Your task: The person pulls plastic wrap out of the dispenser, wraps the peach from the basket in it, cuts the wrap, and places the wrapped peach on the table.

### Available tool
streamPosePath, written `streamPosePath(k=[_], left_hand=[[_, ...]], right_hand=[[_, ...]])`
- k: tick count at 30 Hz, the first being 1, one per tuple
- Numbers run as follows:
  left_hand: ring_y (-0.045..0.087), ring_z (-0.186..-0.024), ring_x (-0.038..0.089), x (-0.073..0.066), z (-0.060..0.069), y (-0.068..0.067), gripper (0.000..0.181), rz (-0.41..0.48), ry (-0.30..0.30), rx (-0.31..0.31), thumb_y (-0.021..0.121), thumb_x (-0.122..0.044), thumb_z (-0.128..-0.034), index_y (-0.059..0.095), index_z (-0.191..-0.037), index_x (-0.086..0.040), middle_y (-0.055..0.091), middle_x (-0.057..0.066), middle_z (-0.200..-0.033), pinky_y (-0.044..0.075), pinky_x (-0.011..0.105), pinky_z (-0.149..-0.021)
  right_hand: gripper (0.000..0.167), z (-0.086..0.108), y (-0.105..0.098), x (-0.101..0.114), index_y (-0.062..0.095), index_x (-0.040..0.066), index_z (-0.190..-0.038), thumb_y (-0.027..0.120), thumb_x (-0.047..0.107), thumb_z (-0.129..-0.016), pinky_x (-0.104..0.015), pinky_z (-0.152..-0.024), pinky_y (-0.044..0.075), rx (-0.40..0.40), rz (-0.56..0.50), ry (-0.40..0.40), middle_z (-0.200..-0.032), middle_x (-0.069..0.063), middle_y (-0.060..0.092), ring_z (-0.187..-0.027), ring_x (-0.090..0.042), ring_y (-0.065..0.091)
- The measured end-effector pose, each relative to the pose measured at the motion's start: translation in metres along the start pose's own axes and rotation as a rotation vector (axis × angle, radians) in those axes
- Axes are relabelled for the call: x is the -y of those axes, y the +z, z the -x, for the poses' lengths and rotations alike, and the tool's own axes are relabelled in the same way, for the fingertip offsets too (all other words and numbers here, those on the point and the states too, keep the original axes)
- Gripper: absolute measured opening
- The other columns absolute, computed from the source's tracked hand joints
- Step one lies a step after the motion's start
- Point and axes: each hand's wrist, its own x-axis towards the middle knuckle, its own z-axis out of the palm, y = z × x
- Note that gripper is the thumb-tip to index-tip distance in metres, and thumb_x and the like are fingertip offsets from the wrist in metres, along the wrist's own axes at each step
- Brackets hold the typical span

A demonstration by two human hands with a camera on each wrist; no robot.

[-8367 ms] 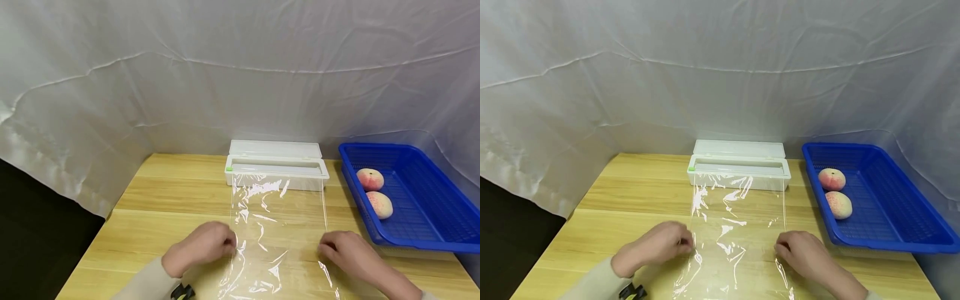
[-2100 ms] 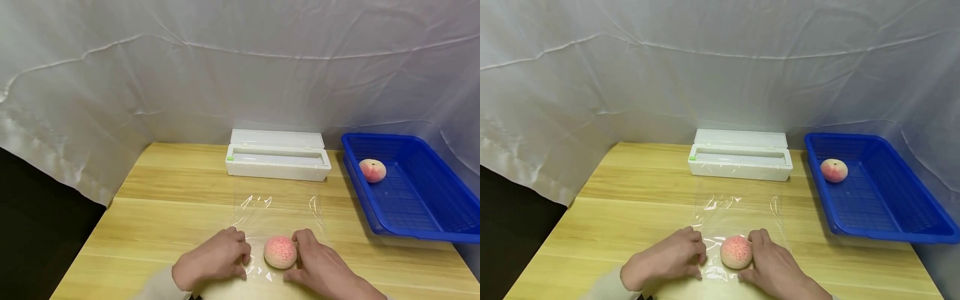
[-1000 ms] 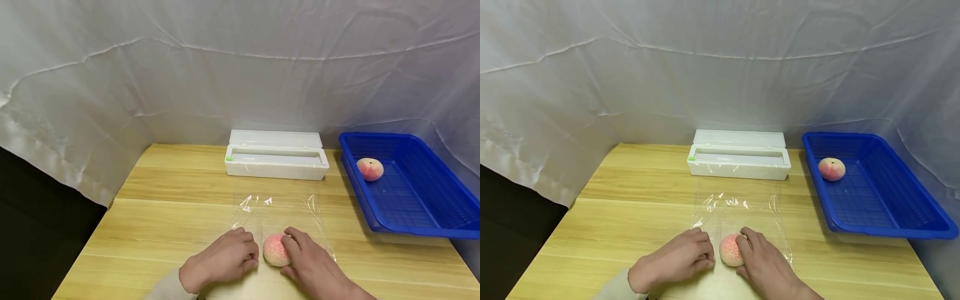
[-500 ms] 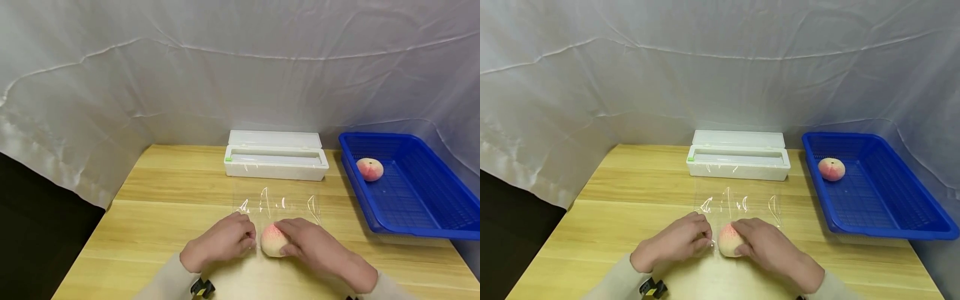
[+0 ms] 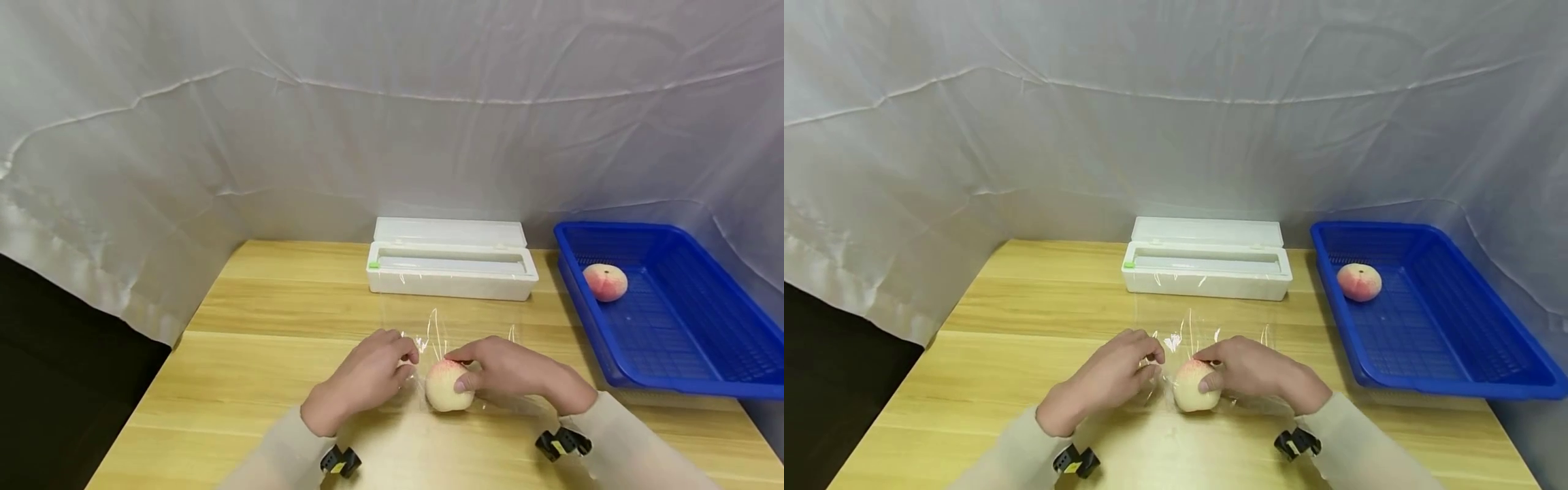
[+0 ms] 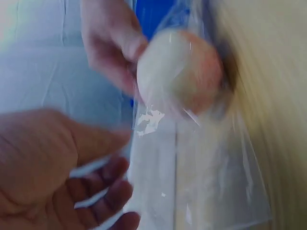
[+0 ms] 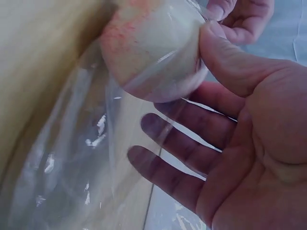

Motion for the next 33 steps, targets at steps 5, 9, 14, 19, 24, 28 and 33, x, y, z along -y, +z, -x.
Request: streamPosePath(k=[5, 9, 14, 19, 24, 28, 33], left_hand=[[0.064, -0.099, 0.013, -0.024, 0.004, 0.005, 0.015, -0.129, 0.145, -0.194, 0.08, -0.013, -0.0908, 0.078, -0.105, -0.017, 0.073, -0.005, -0.102, 0.055, 0.03, -0.092], [0.065, -0.104, 0.011, -0.039, 0.007, 0.023, 0.019, -0.278, 0.291, -0.218, 0.084, -0.031, -0.0897, 0.077, -0.104, -0.022, 0.074, -0.009, -0.106, 0.053, 0.029, -0.093], [0.067, -0.114, 0.012, -0.04, 0.006, 0.036, 0.038, -0.373, 0.274, -0.219, 0.085, -0.041, -0.0886, 0.075, -0.117, -0.019, 0.075, -0.007, -0.118, 0.052, 0.032, -0.103], [0.067, -0.123, 0.015, -0.033, 0.004, 0.042, 0.065, -0.354, 0.272, -0.205, 0.088, -0.045, -0.0846, 0.068, -0.136, -0.011, 0.072, 0.0, -0.133, 0.053, 0.032, -0.106], [0.067, -0.118, 0.017, -0.025, -0.005, 0.051, 0.079, -0.301, 0.272, -0.23, 0.095, -0.045, -0.0734, 0.062, -0.135, -0.007, 0.068, 0.002, -0.129, 0.055, 0.033, -0.104], [0.066, -0.117, 0.018, -0.02, -0.011, 0.056, 0.083, -0.304, 0.236, -0.212, 0.093, -0.055, -0.0682, 0.06, -0.13, -0.01, 0.067, 0.002, -0.125, 0.056, 0.037, -0.101], [0.066, -0.12, 0.02, -0.017, -0.015, 0.055, 0.08, -0.315, 0.198, -0.188, 0.091, -0.056, -0.0727, 0.059, -0.131, -0.012, 0.067, 0.002, -0.127, 0.056, 0.039, -0.102]], right_hand=[[0.051, -0.005, -0.005, -0.011, 0.069, 0.01, -0.139, 0.072, 0.041, -0.099, -0.037, -0.095, 0.057, 0.068, -0.106, 0.009, -0.124, 0.0, 0.076, -0.113, -0.019, 0.07], [0.045, -0.009, -0.009, -0.02, 0.071, 0.011, -0.136, 0.071, 0.039, -0.101, -0.031, -0.092, 0.055, 0.103, -0.131, -0.016, -0.118, 0.004, 0.076, -0.105, -0.011, 0.069], [0.042, -0.016, -0.011, -0.03, 0.071, 0.01, -0.135, 0.069, 0.036, -0.102, -0.03, -0.093, 0.055, 0.155, -0.189, -0.048, -0.121, 0.002, 0.076, -0.107, -0.011, 0.069], [0.038, -0.021, -0.013, -0.04, 0.072, 0.01, -0.135, 0.066, 0.032, -0.105, -0.031, -0.097, 0.053, 0.189, -0.263, -0.017, -0.122, 0.001, 0.076, -0.111, -0.013, 0.067], [0.034, -0.026, -0.013, -0.052, 0.073, 0.006, -0.131, 0.063, 0.028, -0.107, -0.026, -0.077, 0.048, 0.19, -0.369, 0.02, -0.097, -0.001, 0.071, -0.086, -0.014, 0.059], [0.032, -0.03, -0.01, -0.059, 0.075, 0.006, -0.127, 0.062, 0.028, -0.108, -0.024, -0.064, 0.043, 0.192, -0.436, 0.027, -0.084, 0.0, 0.063, -0.072, -0.012, 0.052], [0.033, -0.032, -0.01, -0.061, 0.075, 0.002, -0.124, 0.061, 0.028, -0.108, -0.026, -0.065, 0.048, 0.142, -0.436, 0.041, -0.089, -0.003, 0.068, -0.074, -0.014, 0.057]])
